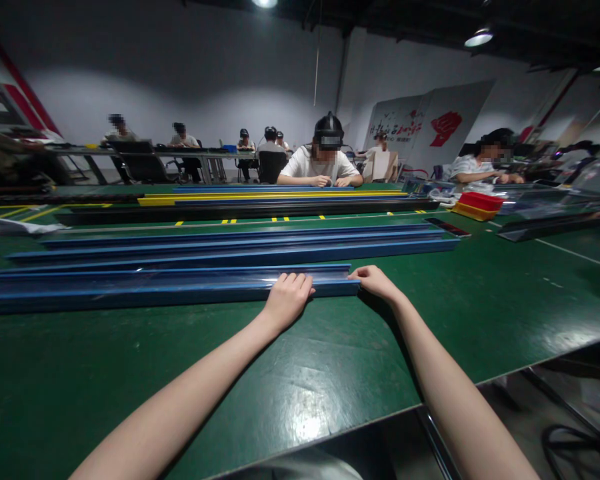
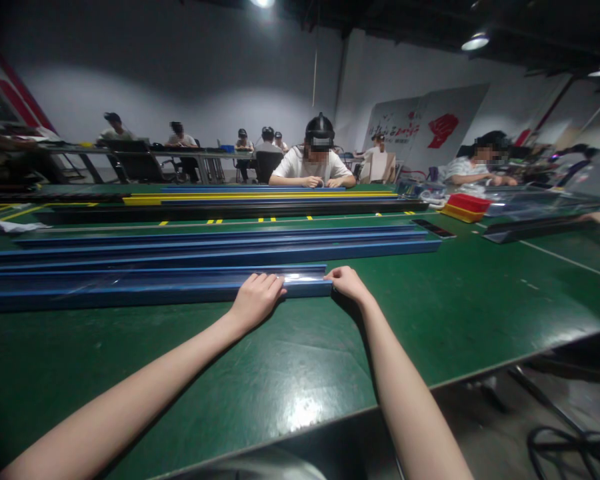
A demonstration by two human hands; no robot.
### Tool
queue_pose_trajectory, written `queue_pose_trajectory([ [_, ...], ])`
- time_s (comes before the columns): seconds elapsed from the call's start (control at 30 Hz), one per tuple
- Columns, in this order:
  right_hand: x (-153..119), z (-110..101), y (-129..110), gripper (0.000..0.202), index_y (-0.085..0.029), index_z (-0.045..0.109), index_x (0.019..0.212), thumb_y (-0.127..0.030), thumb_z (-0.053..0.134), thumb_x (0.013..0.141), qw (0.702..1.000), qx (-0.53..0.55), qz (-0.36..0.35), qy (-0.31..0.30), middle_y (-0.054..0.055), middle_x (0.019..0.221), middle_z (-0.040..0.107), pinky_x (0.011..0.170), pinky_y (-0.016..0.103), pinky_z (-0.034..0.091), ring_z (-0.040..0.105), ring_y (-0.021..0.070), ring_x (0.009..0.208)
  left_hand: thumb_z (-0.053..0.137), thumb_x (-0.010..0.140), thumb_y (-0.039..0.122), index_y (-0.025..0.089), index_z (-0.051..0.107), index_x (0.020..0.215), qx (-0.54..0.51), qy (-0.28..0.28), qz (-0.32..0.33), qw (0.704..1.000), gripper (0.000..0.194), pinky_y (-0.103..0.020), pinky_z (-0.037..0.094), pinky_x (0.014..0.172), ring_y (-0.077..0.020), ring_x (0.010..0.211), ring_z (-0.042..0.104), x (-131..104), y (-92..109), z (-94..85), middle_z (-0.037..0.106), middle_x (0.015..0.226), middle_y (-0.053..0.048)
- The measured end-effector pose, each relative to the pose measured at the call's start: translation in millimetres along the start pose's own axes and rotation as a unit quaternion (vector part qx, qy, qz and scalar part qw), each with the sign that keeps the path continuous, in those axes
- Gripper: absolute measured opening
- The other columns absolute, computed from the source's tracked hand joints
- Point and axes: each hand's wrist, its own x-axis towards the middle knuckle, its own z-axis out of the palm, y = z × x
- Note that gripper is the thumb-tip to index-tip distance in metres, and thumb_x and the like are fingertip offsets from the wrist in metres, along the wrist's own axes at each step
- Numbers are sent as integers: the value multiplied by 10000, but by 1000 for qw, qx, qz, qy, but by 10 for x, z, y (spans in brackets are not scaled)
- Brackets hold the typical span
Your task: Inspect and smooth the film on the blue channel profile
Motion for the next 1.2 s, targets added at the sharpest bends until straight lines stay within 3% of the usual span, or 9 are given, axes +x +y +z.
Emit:
queue_pose_trajectory([
  [1.2,23,36,55,220,-121,677,676,-290,539,650,999,31,-1,5,48,632,643,564,216,377,534,130,598,373,895,276,141,541,918,-32,-44,-9,999,217,-322,321,654,-203,759,529,30,-9,-30,599,832,-71],
])
